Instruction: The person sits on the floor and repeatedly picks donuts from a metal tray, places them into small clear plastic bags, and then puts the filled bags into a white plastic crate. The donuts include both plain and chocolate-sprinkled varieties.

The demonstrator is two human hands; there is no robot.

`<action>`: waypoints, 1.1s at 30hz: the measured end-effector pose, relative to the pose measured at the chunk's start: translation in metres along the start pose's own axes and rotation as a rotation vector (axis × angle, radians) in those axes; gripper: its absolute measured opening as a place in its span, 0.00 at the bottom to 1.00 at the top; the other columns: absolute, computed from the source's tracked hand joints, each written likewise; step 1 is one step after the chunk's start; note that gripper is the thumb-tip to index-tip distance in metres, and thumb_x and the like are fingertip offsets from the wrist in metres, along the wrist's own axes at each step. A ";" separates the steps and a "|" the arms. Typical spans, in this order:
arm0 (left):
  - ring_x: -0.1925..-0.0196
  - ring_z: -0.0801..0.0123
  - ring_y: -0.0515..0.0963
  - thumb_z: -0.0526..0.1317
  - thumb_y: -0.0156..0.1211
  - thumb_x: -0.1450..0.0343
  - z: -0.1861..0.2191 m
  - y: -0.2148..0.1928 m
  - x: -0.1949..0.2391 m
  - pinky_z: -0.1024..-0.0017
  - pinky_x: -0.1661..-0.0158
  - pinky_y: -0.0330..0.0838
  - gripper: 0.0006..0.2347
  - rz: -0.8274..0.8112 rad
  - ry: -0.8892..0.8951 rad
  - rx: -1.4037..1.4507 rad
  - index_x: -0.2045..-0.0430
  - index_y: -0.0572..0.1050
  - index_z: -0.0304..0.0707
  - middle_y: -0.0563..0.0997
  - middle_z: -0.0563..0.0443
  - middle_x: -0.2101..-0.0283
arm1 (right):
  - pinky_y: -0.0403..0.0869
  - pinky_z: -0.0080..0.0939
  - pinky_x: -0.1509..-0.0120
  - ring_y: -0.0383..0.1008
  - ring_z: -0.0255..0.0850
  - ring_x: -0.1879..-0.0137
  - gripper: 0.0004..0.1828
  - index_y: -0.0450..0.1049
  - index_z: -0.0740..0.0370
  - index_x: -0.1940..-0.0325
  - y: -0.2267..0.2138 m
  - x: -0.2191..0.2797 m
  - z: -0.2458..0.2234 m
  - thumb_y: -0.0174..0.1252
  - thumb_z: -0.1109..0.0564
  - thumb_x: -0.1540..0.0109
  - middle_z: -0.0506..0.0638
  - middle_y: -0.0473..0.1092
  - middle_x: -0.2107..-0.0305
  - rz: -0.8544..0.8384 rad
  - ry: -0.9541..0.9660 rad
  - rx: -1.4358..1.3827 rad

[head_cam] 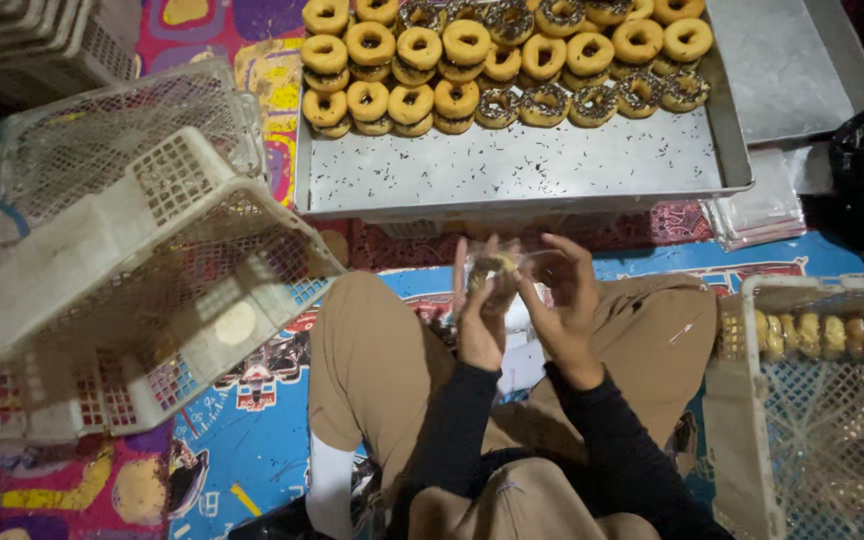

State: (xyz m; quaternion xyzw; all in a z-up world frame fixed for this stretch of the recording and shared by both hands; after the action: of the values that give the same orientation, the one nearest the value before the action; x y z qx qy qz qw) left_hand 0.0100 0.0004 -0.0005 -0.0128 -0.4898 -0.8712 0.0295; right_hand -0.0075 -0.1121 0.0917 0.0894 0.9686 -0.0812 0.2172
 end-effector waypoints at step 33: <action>0.49 0.59 0.79 0.34 0.65 0.32 0.193 0.107 0.001 0.57 0.48 0.70 0.06 -0.580 0.708 -1.420 0.64 0.78 0.40 0.80 0.48 0.58 | 0.68 0.47 0.41 0.65 0.43 0.41 0.27 0.70 0.54 0.46 -0.069 -0.051 0.025 0.71 0.53 0.47 0.47 0.66 0.49 -0.650 -0.060 1.357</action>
State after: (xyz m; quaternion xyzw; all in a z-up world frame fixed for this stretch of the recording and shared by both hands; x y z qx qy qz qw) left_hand 0.0143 0.1094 0.1912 0.3719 0.2284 -0.8978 -0.0588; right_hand 0.0340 -0.1912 0.0998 -0.0892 0.6772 -0.7227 0.1060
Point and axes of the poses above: each hand's wrist, its own x-axis away from the middle knuckle, its own y-axis out of the palm, z = x × y, the point moved 1 cm from there along -x, towards the middle knuckle
